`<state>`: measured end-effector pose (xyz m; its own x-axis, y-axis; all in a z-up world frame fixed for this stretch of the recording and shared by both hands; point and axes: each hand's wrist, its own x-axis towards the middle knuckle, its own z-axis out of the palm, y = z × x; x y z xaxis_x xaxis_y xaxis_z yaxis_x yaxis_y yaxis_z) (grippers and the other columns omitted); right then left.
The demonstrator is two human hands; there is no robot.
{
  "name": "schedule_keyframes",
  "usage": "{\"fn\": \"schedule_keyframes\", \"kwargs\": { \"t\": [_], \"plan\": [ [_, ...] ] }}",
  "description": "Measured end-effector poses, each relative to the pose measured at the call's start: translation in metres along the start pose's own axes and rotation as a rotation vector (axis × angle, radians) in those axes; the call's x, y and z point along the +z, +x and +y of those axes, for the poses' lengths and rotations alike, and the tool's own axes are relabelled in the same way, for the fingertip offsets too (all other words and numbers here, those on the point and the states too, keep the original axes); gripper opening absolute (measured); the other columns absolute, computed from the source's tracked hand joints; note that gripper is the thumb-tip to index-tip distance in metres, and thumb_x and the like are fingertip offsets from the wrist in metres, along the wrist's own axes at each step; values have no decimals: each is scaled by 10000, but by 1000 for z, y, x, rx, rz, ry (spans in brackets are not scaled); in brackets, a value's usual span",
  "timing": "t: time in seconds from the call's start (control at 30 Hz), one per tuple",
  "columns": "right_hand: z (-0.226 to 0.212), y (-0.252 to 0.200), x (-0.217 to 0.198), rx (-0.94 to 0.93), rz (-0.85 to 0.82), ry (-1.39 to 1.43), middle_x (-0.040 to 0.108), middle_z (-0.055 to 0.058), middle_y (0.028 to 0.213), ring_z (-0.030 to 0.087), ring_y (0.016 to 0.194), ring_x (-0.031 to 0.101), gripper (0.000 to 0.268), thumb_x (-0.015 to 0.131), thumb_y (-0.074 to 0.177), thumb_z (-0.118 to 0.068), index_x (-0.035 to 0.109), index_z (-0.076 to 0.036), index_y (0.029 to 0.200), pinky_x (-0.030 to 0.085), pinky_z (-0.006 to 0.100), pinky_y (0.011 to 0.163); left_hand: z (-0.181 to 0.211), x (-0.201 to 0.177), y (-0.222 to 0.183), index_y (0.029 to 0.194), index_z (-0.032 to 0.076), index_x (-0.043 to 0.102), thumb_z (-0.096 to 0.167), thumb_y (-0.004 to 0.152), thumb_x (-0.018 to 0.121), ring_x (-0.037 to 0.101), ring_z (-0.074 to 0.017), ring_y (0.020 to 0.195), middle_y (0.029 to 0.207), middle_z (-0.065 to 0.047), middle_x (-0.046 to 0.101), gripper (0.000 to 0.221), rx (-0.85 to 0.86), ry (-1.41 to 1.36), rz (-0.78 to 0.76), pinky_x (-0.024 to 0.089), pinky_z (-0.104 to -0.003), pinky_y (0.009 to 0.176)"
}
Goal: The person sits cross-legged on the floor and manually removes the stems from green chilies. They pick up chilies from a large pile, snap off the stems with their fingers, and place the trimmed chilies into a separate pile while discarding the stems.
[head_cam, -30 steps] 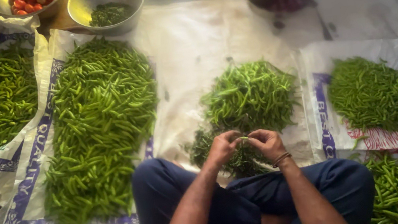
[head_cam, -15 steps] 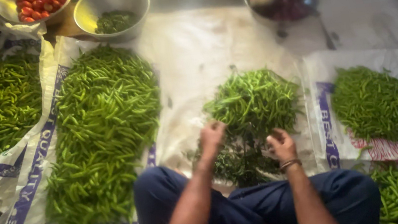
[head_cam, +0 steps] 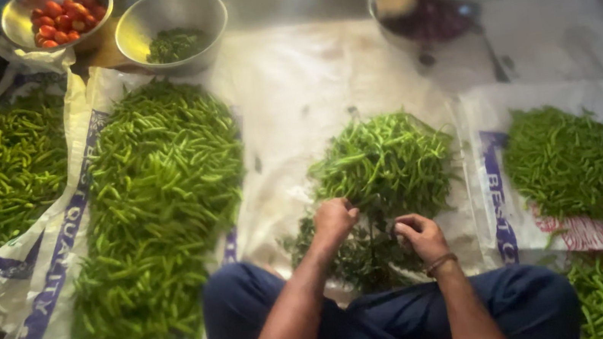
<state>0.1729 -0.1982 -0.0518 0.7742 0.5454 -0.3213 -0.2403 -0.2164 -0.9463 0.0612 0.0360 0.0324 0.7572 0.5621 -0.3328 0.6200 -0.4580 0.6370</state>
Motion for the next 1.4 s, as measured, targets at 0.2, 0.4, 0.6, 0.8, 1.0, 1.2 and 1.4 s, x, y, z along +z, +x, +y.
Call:
{"fn": "schedule_keyframes", "kwargs": {
  "t": [0.2, 0.4, 0.6, 0.8, 1.0, 1.2, 1.4],
  "plan": [
    [9, -2, -7, -6, 2, -8, 740, 39, 851, 100, 686, 639, 204, 733, 908, -149, 740, -26, 1071, 518, 260, 603, -8, 42, 25, 932, 124, 777, 232, 840, 721, 720, -354, 851, 902, -144, 747, 152, 113, -78, 107, 569, -492, 762],
    [-13, -15, -12, 33, -16, -39, 729, 21, 814, 82, 685, 631, 211, 728, 919, -192, 759, -37, 1059, 490, 246, 612, -20, -2, 11, 884, 73, 782, 215, 816, 735, 726, -349, 779, 831, -168, 734, 164, 107, 49, -60, 578, -457, 739],
    [-73, -42, 41, 159, -513, 29, 681, -27, 742, 73, 609, 570, 289, 679, 894, -230, 725, -180, 1175, 464, 239, 564, -30, -78, -73, 964, 96, 812, 241, 778, 781, 735, -203, 731, 859, -95, 794, 239, 236, -418, -313, 600, -351, 694],
    [-47, -49, 37, 18, -202, 98, 636, 16, 751, 114, 604, 549, 183, 733, 949, -174, 729, -19, 1045, 439, 276, 542, -8, -17, -69, 966, 55, 837, 165, 847, 751, 734, -284, 794, 910, -174, 767, 183, 438, -25, -96, 583, -360, 751],
    [-17, -12, 28, -26, -28, 23, 701, 24, 796, 113, 653, 624, 159, 714, 932, -186, 735, -45, 1003, 509, 267, 605, -20, 27, -36, 1089, 93, 777, 240, 907, 733, 773, -208, 821, 971, -108, 788, 238, 116, -392, 42, 603, -332, 756],
    [13, 6, 27, 18, -25, 67, 715, 29, 817, 99, 667, 621, 166, 720, 935, -195, 728, -46, 1008, 502, 257, 606, -43, 65, -21, 1020, 56, 776, 198, 910, 707, 760, -263, 795, 913, -146, 779, 193, 311, -367, 68, 584, -369, 733],
    [24, 7, 19, 193, -15, -196, 714, 71, 777, 126, 635, 622, 208, 732, 959, -186, 747, 21, 956, 492, 273, 581, -73, 111, -7, 966, 30, 761, 120, 920, 637, 720, -397, 898, 952, -217, 737, 160, 283, 293, -89, 564, -468, 777]
  ]
}}
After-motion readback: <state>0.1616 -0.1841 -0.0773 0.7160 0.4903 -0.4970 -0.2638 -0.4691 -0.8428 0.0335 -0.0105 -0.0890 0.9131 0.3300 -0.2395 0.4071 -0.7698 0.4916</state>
